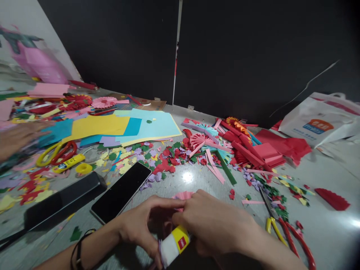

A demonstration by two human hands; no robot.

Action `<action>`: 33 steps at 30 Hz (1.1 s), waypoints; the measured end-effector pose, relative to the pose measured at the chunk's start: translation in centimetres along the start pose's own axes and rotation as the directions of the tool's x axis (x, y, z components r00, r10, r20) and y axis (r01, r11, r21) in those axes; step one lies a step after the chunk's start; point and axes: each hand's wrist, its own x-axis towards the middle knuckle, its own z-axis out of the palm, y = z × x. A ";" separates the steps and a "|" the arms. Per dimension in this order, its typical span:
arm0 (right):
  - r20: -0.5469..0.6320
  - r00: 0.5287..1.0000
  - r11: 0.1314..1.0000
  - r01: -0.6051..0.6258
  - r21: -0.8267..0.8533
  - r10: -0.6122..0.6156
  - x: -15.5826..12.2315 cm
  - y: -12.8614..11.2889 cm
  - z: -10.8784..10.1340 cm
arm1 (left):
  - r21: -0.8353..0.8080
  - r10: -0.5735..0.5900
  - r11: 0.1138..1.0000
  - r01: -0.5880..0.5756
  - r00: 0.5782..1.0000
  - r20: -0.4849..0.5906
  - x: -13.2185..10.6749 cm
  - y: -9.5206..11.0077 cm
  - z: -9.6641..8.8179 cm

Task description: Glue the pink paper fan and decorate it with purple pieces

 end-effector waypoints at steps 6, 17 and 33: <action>0.034 0.999 0.999 -0.040 0.027 0.039 0.1 -0.4 -0.2 | 0.085 0.027 0.996 -0.028 1.000 0.008 -0.3 -1.0 -0.4; 0.014 0.997 0.996 -0.075 0.043 0.075 0.7 -0.6 -0.1 | 0.249 0.100 0.963 -0.102 0.995 0.023 -0.2 -0.5 -1.0; -0.105 0.994 0.999 -0.003 -0.050 -0.003 0.5 -0.6 0.8 | 0.204 0.193 0.958 -0.203 0.979 0.070 0.1 0.0 -1.0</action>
